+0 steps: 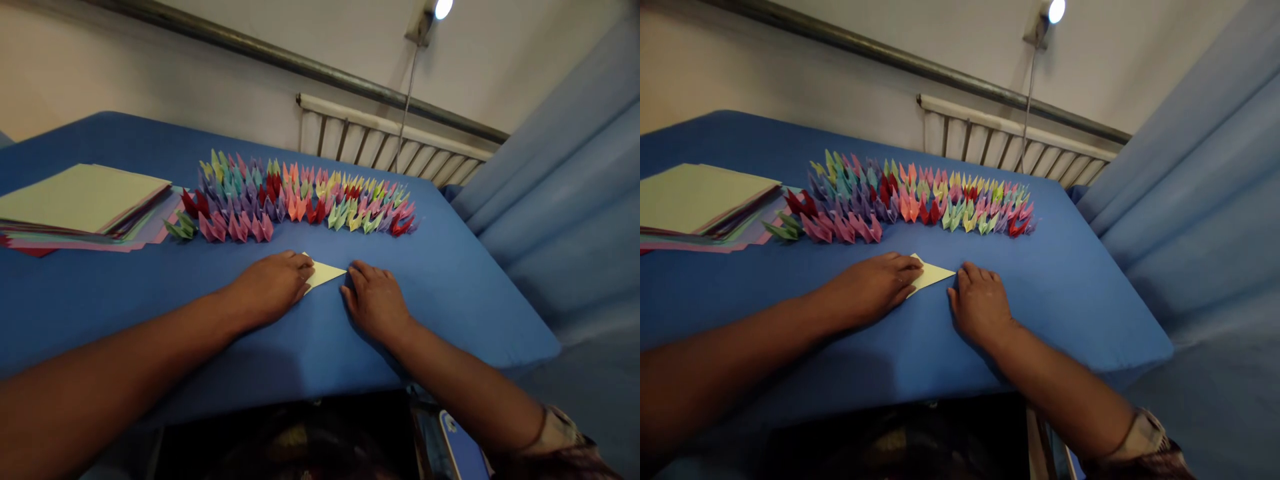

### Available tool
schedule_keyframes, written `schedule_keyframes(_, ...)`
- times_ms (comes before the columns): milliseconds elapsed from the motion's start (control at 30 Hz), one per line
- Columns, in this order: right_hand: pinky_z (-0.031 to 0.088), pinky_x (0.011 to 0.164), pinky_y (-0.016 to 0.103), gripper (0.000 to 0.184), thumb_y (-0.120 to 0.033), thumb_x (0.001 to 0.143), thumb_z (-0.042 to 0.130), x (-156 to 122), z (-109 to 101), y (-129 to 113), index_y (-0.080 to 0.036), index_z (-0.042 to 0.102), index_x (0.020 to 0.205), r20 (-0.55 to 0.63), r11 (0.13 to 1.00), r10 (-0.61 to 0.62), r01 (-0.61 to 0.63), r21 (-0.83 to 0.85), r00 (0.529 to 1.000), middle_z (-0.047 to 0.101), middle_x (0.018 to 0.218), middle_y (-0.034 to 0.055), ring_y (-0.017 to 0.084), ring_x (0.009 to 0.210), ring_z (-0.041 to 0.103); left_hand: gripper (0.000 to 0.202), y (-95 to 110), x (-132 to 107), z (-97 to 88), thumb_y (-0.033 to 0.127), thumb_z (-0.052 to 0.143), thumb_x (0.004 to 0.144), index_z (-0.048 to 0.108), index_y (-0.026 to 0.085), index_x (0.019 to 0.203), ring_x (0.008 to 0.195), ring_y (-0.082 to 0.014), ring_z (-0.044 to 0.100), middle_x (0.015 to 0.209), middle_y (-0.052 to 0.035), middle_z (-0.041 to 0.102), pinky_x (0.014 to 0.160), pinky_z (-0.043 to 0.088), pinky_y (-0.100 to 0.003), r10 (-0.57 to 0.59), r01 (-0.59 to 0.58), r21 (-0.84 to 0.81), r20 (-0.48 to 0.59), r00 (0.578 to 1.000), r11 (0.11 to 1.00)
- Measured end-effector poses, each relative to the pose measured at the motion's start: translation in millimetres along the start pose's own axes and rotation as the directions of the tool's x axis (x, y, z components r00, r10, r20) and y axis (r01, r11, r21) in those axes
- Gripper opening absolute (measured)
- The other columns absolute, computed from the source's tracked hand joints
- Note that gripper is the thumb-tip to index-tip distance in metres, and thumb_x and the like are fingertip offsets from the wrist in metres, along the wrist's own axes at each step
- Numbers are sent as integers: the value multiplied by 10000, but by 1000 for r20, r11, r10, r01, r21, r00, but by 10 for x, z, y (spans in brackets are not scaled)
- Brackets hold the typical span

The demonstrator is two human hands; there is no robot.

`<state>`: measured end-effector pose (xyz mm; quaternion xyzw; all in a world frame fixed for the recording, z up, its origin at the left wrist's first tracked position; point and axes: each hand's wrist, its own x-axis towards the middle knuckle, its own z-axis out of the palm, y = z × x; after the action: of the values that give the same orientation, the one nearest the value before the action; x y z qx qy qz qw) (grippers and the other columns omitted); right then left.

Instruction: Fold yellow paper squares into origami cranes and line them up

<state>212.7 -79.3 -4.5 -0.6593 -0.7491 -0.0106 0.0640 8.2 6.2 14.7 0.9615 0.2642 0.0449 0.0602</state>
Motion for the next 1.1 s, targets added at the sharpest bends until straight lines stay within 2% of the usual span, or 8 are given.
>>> schedule_keyframes(133,433,903,368,348,-337,974,399,235,-70,8,-145,614,1169,25,989,11,-14,145,1000,652,1154,136,247,1051,597,287,-77,27,52,270,421,964,689,181,1014,1009,-203,573,1112,-80,661,907,428,-326,-26,23,-73,-38,999,997)
schedule_keyframes(367,431,690,329,305,-449,864,600,696,-133,-93,-198,622,1037,227,972,10,-63,228,974,708,962,92,248,855,647,204,-229,70,74,258,506,903,655,167,1010,963,-217,596,992,-72,664,865,455,-339,-153,144,-156,-51,987,977)
schedule_keyframes(433,400,641,305,258,-414,840,634,714,-99,-97,-210,621,998,224,962,-1,-61,267,975,707,888,63,223,789,633,251,-245,71,77,270,552,872,628,162,1085,1005,-235,591,1057,-85,655,888,459,-357,-197,184,-174,-59,979,968)
schedule_keyframes(567,334,579,266,103,-317,839,624,662,-9,-49,-217,623,865,184,915,-49,-30,402,982,662,742,-2,154,655,561,493,-276,69,112,302,607,835,520,164,1301,1190,-272,526,1289,-110,588,1028,394,-420,-239,219,-204,-78,968,954)
schedule_keyframes(667,335,595,249,48,-245,826,624,631,42,-8,-201,614,812,125,870,-98,24,492,987,636,747,-14,129,661,532,580,-295,70,123,308,620,821,474,158,1362,1232,-289,504,1336,-117,570,1049,375,-442,-260,242,-227,-52,964,943)
schedule_keyframes(833,364,622,233,34,-205,827,621,630,88,23,-191,611,797,50,794,-160,98,600,986,585,738,-31,109,665,509,644,-297,75,66,289,652,776,461,169,1378,1140,-267,574,1260,-103,621,981,437,-391,-298,290,-315,23,954,904)
schedule_keyframes(967,397,681,250,72,-183,799,664,643,103,24,-181,631,863,29,803,-184,133,581,982,602,834,-5,124,742,529,627,-286,73,32,301,660,769,492,144,1352,1161,-288,559,1278,-125,609,997,422,-413,-287,283,-285,28,958,916)
schedule_keyframes(1100,414,703,257,156,-139,800,653,649,95,8,-185,631,947,70,805,-197,120,581,978,624,853,-6,124,745,541,592,-275,71,13,298,651,777,511,163,1335,1190,-293,537,1305,-120,595,1014,401,-420,-248,249,-229,32,968,941)
